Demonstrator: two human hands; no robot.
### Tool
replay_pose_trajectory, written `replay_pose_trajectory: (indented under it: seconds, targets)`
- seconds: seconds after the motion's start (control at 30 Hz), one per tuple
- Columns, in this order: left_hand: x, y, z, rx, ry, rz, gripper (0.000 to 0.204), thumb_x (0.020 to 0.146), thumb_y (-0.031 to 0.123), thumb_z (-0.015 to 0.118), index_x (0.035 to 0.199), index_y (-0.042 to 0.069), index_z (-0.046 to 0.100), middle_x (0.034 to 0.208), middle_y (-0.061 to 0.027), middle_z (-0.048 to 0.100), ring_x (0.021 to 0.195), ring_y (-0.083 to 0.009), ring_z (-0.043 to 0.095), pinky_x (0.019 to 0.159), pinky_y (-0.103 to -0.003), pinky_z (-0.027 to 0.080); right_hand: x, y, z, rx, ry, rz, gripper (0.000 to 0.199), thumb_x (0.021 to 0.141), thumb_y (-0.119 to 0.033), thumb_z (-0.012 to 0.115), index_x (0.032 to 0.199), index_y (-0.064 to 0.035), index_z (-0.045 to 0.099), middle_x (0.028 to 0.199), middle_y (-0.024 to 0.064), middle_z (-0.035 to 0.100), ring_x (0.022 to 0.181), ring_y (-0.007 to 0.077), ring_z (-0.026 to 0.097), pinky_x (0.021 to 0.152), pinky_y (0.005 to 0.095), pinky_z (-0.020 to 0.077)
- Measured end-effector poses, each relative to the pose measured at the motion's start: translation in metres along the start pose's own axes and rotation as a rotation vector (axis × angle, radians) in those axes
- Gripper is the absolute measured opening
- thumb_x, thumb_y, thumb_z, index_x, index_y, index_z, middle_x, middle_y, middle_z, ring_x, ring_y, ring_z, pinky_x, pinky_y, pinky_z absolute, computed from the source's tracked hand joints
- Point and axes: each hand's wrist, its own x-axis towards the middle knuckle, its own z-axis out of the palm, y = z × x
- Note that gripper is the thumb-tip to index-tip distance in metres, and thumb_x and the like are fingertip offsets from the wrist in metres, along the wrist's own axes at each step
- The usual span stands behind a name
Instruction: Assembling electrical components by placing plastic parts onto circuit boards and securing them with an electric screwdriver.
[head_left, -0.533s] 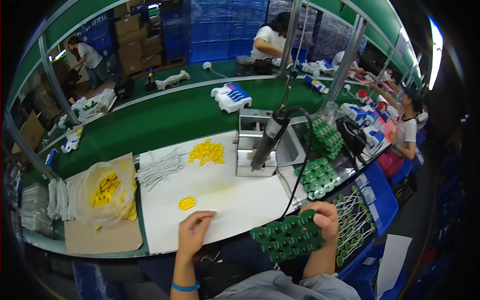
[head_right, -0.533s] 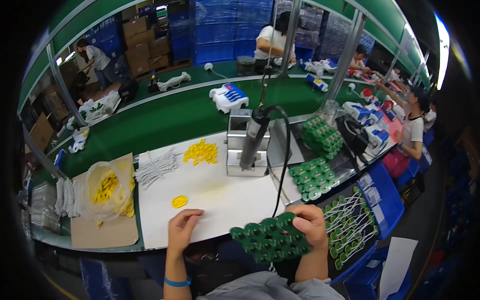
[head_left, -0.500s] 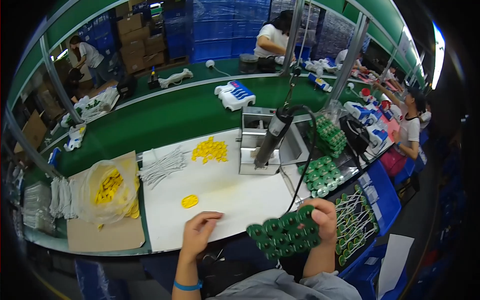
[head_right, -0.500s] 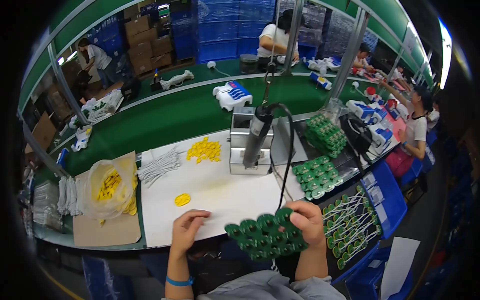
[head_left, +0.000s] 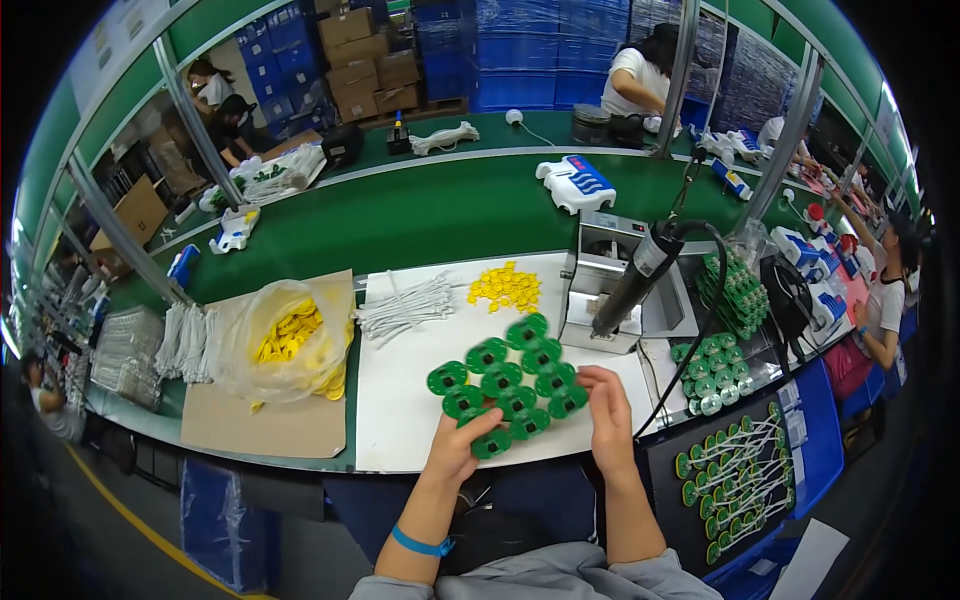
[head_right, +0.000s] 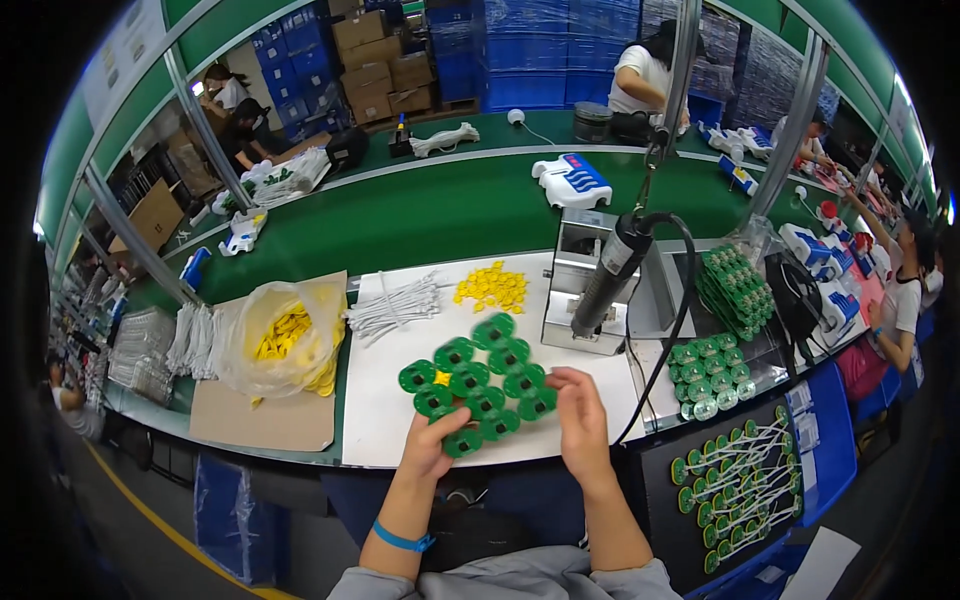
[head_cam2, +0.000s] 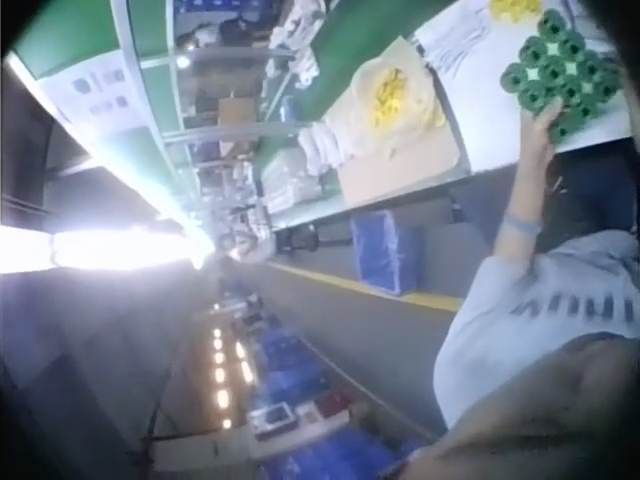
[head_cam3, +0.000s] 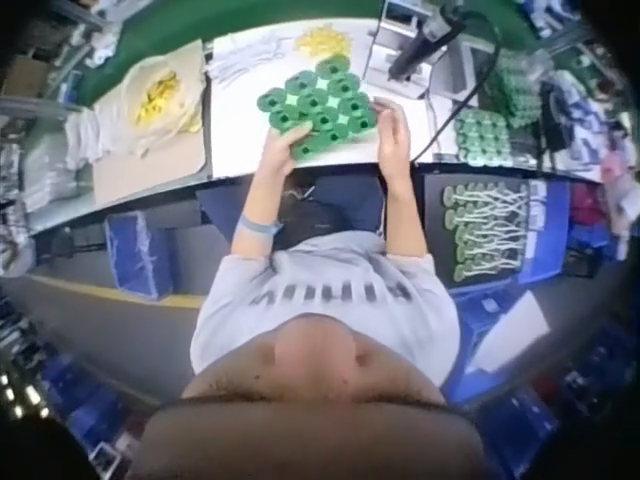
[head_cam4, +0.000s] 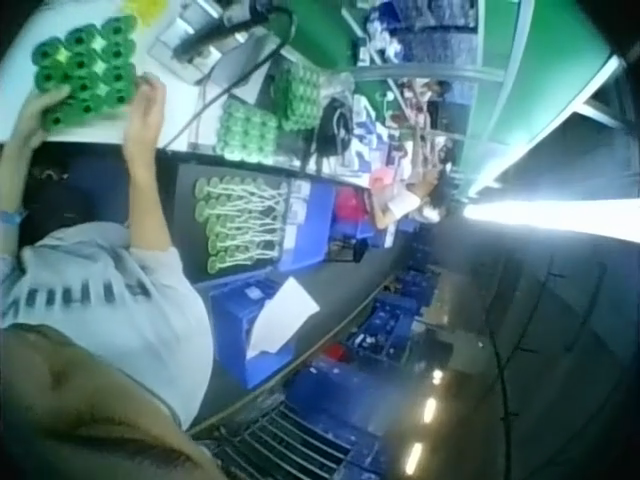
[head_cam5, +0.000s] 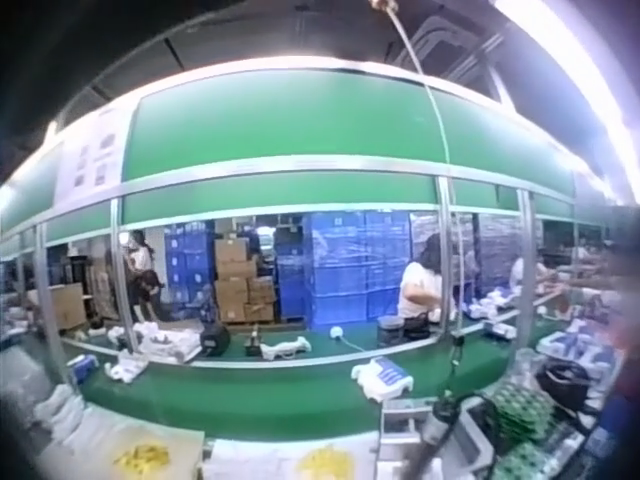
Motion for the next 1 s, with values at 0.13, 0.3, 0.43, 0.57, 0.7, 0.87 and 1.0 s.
replay_pose_trajectory:
  seconds: [0.13,0.3,0.43,0.57,0.7,0.87,1.0]
  targets:
    - [0.005,0.003,-0.002,0.302,-0.137,-0.058,0.035,0.089,0.005,0.081,0.122,0.0,0.069,0.109,-0.0066,0.073,0.097,-0.0159,0.068,0.085,-0.032,0.055,0.007,0.007,0.0,-0.059,-0.002,0.03,0.038,0.114,-0.029,0.047,0.134,0.0007,0.057,0.109,0.0041,0.066,0.098,0.0083,0.058,0.088,0.0255,0.0458]
    - [0.015,-0.013,-0.004,0.487,-0.103,-0.031,0.034,0.088,0.003,0.082,0.119,-0.002,0.07,0.106,-0.0073,0.075,0.093,-0.0146,0.069,0.083,-0.03,0.056,0.021,0.033,0.007,0.035,0.061,0.124,0.029,0.112,-0.025,0.054,0.118,0.0003,0.066,0.094,-0.0007,0.068,0.083,0.0053,0.057,0.074,0.0229,0.0477]
    - [0.02,-0.011,-0.002,0.41,-0.012,0.012,0.03,0.087,0.0,0.082,0.115,-0.002,0.071,0.101,-0.006,0.074,0.088,-0.0127,0.068,0.079,-0.028,0.056,0.024,0.043,0.021,0.026,0.126,0.108,0.03,0.112,-0.027,0.053,0.106,-0.001,0.067,0.09,-0.0016,0.065,0.081,0.005,0.056,0.07,0.0231,0.0474]
    - [0.02,-0.008,-0.014,0.478,0.004,0.018,0.02,0.088,0.003,0.083,0.105,-0.001,0.073,0.091,-0.0037,0.073,0.079,-0.0106,0.067,0.072,-0.027,0.054,0.029,0.054,0.033,-0.075,0.109,0.126,0.03,0.112,-0.027,0.054,0.098,-0.0028,0.066,0.08,-0.002,0.062,0.069,0.0052,0.057,0.057,0.0235,0.0479]
    - [0.019,0.001,-0.021,0.501,0.015,0.018,0.014,0.091,0.007,0.082,0.1,0.0,0.074,0.084,-0.0016,0.072,0.074,-0.0087,0.064,0.067,-0.026,0.051,0.036,0.059,0.048,0.148,0.084,0.259,0.029,0.112,-0.027,0.054,0.098,-0.0037,0.066,0.078,-0.0006,0.065,0.061,0.0054,0.059,0.051,0.022,0.0463]
    - [0.025,0.016,-0.032,0.512,0.0,-0.013,0.013,0.093,0.012,0.081,0.095,0.001,0.073,0.079,-0.0013,0.07,0.072,-0.0084,0.063,0.065,-0.025,0.05,0.047,0.055,0.061,0.122,0.06,0.298,0.037,0.112,-0.039,0.051,0.101,-0.0067,0.066,0.076,-0.001,0.067,0.057,0.0049,0.057,0.049,0.0205,0.0437]
    - [0.02,0.028,-0.037,0.535,-0.02,-0.008,0.015,0.094,0.015,0.08,0.098,0.001,0.073,0.079,-0.0015,0.069,0.072,-0.0086,0.063,0.065,-0.026,0.049,0.048,0.052,0.072,0.117,0.055,0.3,0.037,0.112,-0.039,0.051,0.096,-0.008,0.065,0.075,-0.0017,0.066,0.055,0.0051,0.057,0.047,0.0211,0.043]
